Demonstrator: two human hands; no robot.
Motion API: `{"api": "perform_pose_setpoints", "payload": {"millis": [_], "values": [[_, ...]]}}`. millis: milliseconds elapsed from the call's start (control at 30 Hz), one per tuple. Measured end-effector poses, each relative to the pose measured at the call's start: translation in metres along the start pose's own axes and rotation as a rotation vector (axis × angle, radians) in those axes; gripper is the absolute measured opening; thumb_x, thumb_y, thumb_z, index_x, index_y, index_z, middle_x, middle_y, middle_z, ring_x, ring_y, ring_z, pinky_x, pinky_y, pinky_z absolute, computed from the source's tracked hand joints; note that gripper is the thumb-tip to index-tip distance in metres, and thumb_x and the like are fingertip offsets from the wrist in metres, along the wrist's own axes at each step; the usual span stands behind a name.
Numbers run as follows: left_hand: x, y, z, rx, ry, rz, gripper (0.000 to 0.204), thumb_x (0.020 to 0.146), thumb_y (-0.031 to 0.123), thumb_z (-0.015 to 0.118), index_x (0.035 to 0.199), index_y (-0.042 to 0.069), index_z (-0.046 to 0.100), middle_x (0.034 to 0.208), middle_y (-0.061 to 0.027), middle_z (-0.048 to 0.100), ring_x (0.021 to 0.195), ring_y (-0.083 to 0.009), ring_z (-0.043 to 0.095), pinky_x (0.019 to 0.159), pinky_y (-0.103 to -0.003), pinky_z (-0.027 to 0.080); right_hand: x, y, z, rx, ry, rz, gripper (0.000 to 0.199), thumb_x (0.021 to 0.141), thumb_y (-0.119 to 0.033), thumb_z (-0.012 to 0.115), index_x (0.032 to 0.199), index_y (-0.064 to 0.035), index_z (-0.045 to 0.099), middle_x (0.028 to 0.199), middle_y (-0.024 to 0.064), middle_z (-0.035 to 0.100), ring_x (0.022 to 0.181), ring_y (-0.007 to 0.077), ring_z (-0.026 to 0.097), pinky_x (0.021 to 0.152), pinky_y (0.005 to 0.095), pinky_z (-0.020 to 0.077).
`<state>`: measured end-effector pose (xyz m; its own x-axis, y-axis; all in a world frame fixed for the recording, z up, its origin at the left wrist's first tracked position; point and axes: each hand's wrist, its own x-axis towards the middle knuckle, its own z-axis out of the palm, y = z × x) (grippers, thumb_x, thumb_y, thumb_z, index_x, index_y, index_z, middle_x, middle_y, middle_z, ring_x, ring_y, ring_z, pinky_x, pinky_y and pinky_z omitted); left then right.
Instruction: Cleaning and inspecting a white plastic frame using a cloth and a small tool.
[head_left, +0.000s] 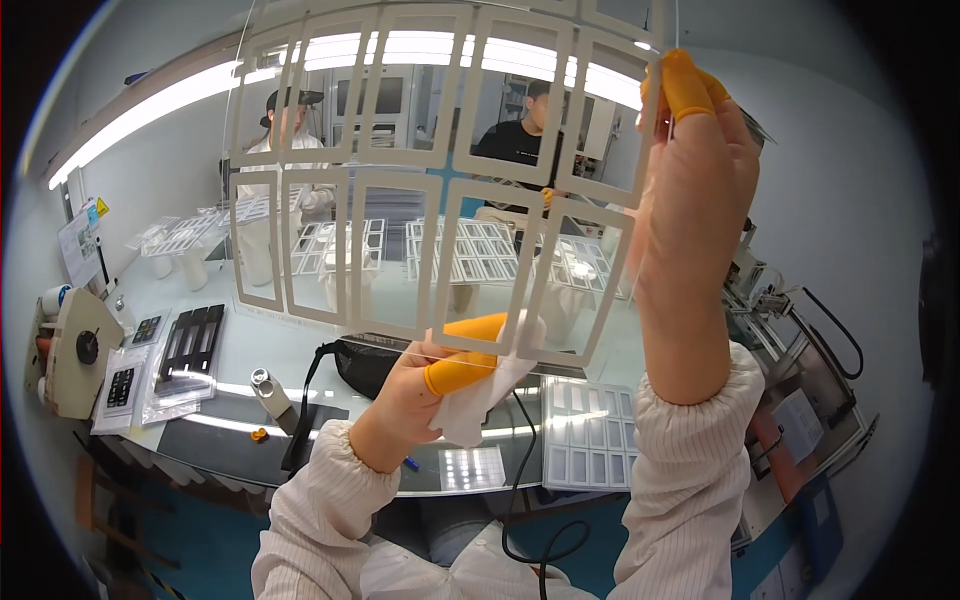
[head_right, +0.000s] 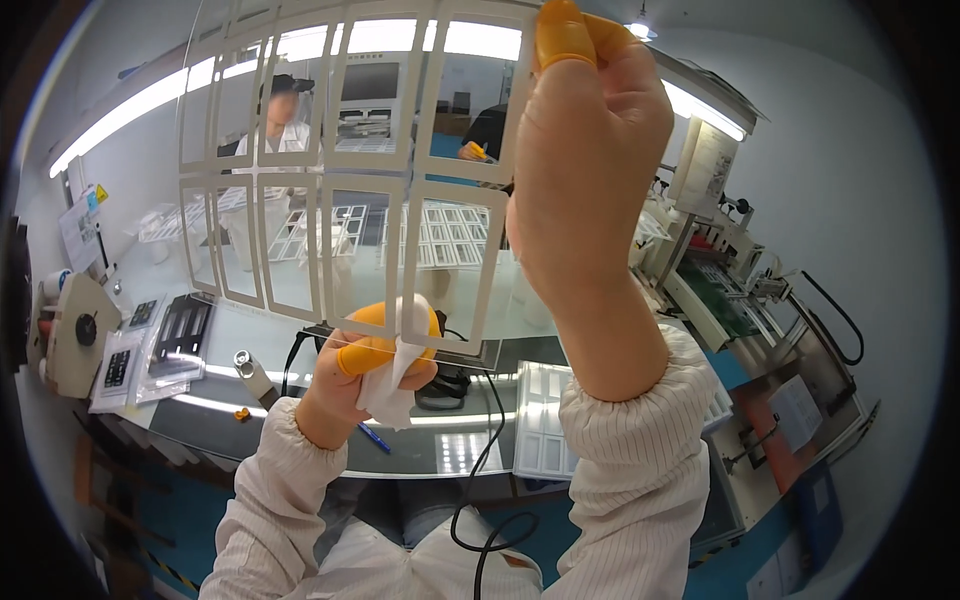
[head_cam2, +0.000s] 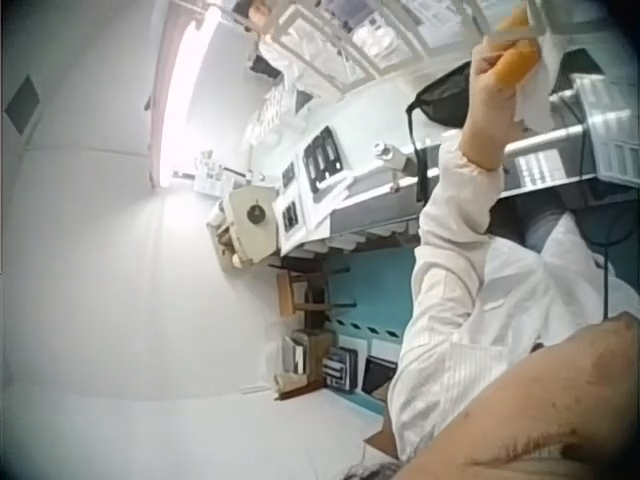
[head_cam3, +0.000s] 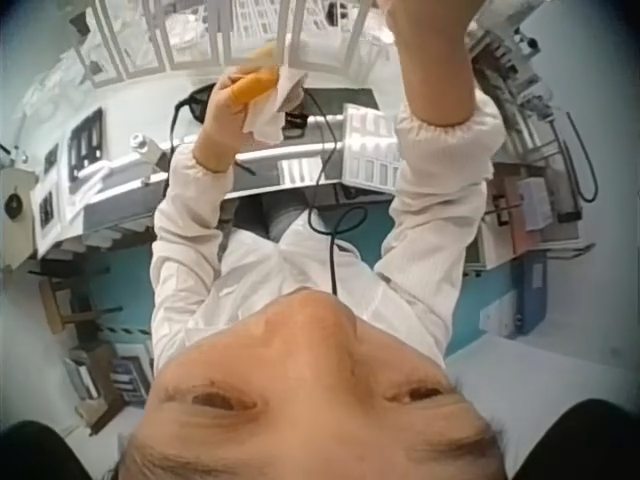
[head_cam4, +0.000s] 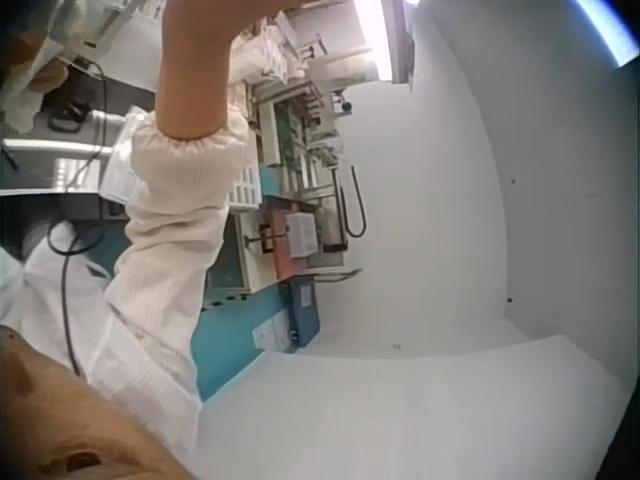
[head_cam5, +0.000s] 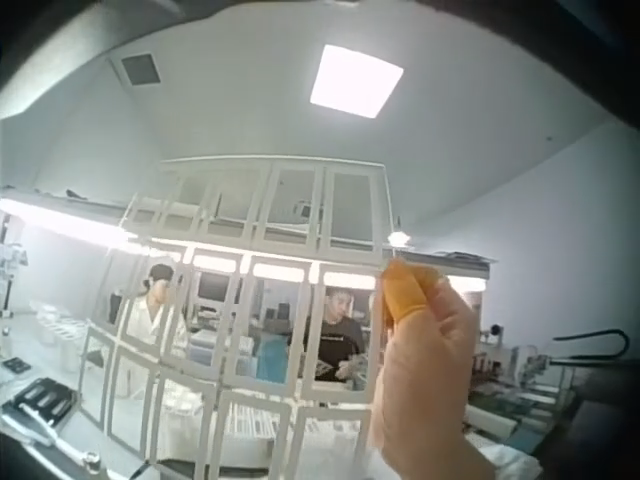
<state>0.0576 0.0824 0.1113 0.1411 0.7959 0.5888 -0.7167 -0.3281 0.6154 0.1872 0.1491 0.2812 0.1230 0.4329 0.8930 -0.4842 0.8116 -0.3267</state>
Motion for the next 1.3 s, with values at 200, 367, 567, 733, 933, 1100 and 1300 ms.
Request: {"api": "perform_pose_setpoints", "payload": {"millis": [200,367,567,733,933,1100,1300], "values": [[0.022,0.007,0.018,-0.107,-0.109,0.033,0.039,0.076,0.016,0.061,0.11,0.0,0.048,0.098,-0.0105,0.056,0.083,-0.0146,0.058,0.071,-0.025,0.05,-0.01,0.0,0.012,-0.034,0.065,-0.002,0.022,0.073,-0.005,0.046,0.093,0.0024,0.053,0.074,0.0017,0.048,0.068,0.0069,0.045,0.069,0.0189,0.037],[0.027,-0.004,0.009,-0.077,-0.183,0.051,0.037,0.077,0.018,0.059,0.108,0.001,0.048,0.095,-0.0105,0.053,0.08,-0.0162,0.055,0.066,-0.028,0.047,-0.018,-0.007,0.017,-0.106,0.013,-0.097,0.022,0.073,-0.007,0.046,0.092,0.0009,0.054,0.072,0.0014,0.049,0.066,0.0055,0.044,0.065,0.0168,0.0349],[-0.001,-0.014,0.006,0.066,-0.033,-0.085,0.034,0.078,0.014,0.057,0.108,0.0,0.048,0.092,-0.0111,0.052,0.08,-0.0182,0.054,0.066,-0.029,0.047,-0.018,-0.007,0.014,-0.123,0.036,-0.169,0.021,0.074,-0.007,0.046,0.091,0.0001,0.055,0.073,0.0011,0.05,0.064,0.0055,0.043,0.064,0.0172,0.0338],[-0.01,-0.02,0.0,0.096,0.083,-0.094,0.036,0.076,0.014,0.06,0.107,0.0,0.049,0.091,-0.0108,0.053,0.077,-0.0196,0.054,0.062,-0.029,0.046,-0.019,-0.003,0.011,-0.1,0.033,-0.163,0.019,0.076,-0.008,0.047,0.09,-0.0001,0.056,0.072,0.0008,0.051,0.064,0.0063,0.043,0.065,0.0182,0.0345],[0.02,0.01,0.014,0.004,-0.158,0.177,0.04,0.074,0.016,0.061,0.11,0.005,0.048,0.089,-0.0092,0.05,0.067,-0.0173,0.049,0.056,-0.026,0.038,-0.022,-0.008,0.015,-0.105,0.0,-0.097,0.016,0.077,-0.007,0.048,0.089,-0.0002,0.057,0.072,0.0004,0.051,0.064,0.0057,0.044,0.066,0.0189,0.0351],[0.004,-0.002,0.009,-0.001,-0.046,0.063,0.034,0.076,0.013,0.059,0.107,0.004,0.05,0.092,-0.0097,0.052,0.071,-0.0166,0.051,0.056,-0.027,0.041,-0.025,-0.015,0.023,-0.162,0.065,-0.043,0.016,0.078,-0.007,0.048,0.089,-0.001,0.057,0.073,0.0005,0.052,0.067,0.0062,0.047,0.07,0.0185,0.0367],[-0.031,-0.03,0.007,0.0,0.015,-0.06,0.023,0.081,0.008,0.052,0.103,0.001,0.055,0.096,-0.0114,0.057,0.08,-0.0175,0.057,0.071,-0.025,0.047,-0.022,-0.002,0.007,-0.131,0.026,-0.129,0.019,0.079,-0.009,0.047,0.093,-0.0018,0.057,0.08,0.002,0.054,0.073,0.0072,0.05,0.075,0.0191,0.0391]]}}
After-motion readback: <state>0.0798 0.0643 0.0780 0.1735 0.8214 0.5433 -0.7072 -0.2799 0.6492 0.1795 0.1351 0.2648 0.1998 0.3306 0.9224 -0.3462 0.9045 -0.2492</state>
